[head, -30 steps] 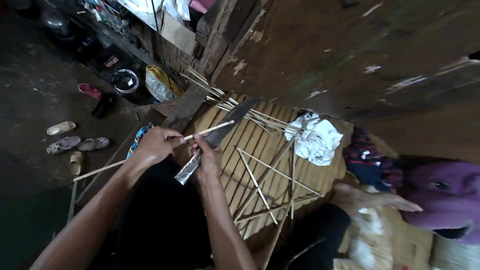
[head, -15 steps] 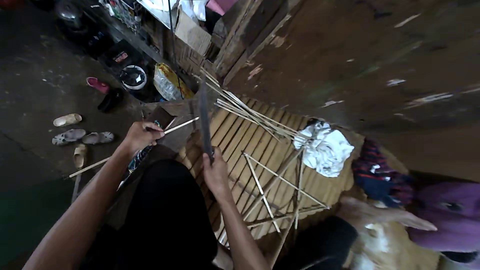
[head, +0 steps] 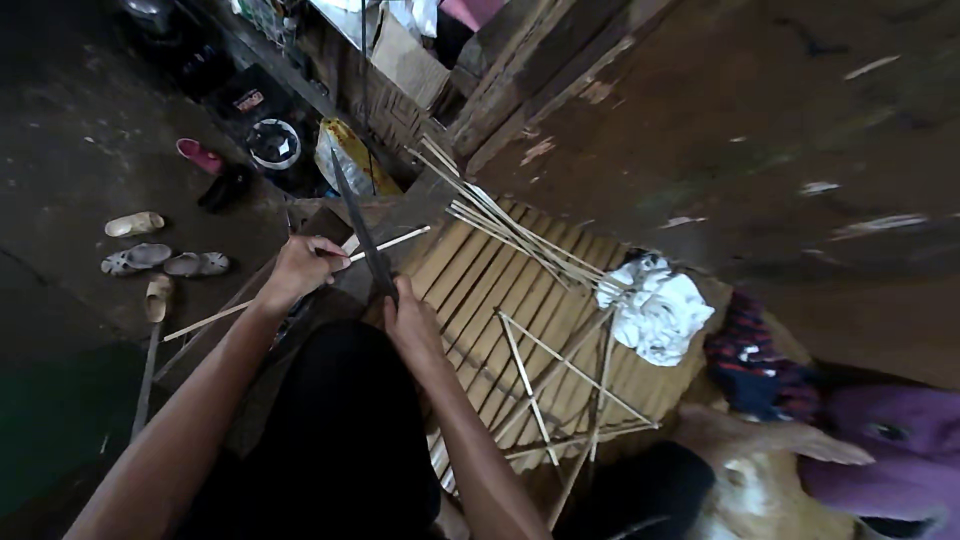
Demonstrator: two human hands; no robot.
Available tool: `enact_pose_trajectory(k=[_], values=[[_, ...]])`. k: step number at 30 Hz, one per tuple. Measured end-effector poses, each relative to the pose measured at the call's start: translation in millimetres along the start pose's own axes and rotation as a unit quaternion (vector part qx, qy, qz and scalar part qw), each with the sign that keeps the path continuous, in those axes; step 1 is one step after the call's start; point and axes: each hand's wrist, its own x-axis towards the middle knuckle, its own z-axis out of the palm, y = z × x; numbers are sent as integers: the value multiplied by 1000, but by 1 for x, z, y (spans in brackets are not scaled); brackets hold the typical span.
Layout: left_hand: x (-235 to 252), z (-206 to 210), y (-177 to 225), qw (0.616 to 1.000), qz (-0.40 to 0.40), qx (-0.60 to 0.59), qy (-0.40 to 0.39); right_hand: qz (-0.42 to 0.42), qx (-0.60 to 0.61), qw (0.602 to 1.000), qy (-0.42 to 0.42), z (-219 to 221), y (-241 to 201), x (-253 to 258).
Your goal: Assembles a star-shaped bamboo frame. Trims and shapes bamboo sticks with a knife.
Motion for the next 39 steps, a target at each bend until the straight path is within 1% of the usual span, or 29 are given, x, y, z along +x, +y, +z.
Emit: enact_pose_trajectory(k=[5, 9, 13, 16, 18, 21, 22, 25, 29, 34, 37, 39], values=[[3, 0, 8, 999, -26, -23, -12, 0, -24, 1000, 6, 2, -2, 1], [8, 1, 14, 998, -33, -39, -21, 32, -71, 996, -37, -4, -10, 6], [9, 2, 13, 999, 2, -44, -10, 38, -83, 995, -33, -9, -13, 6], [-1, -4, 19, 996, 62, -61, 4, 8, -78, 997, 15, -17, -14, -3], [-4, -5, 19, 995, 80, -60, 13, -8, -78, 996, 39, -13, -11, -4], [3, 2, 3, 998, 33, -54, 8, 40, -95, 993, -51, -5, -13, 10], [7, 3, 1, 998, 27, -59, 13, 43, -98, 993, -57, -6, -14, 16], [6, 8, -5, 998, 24, -61, 12, 53, -101, 992, -61, -7, -15, 10], [5, 7, -1, 997, 49, -42, 38, 44, -105, 993, -41, -13, -21, 7], [7, 9, -7, 997, 63, -21, 43, 53, -113, 990, -64, -12, -22, 9], [5, 10, -5, 996, 62, -41, 46, 49, -114, 990, -62, -16, -25, 5], [0, 7, -1, 992, 95, -65, 51, 39, -108, 992, -48, -22, -26, 0]])
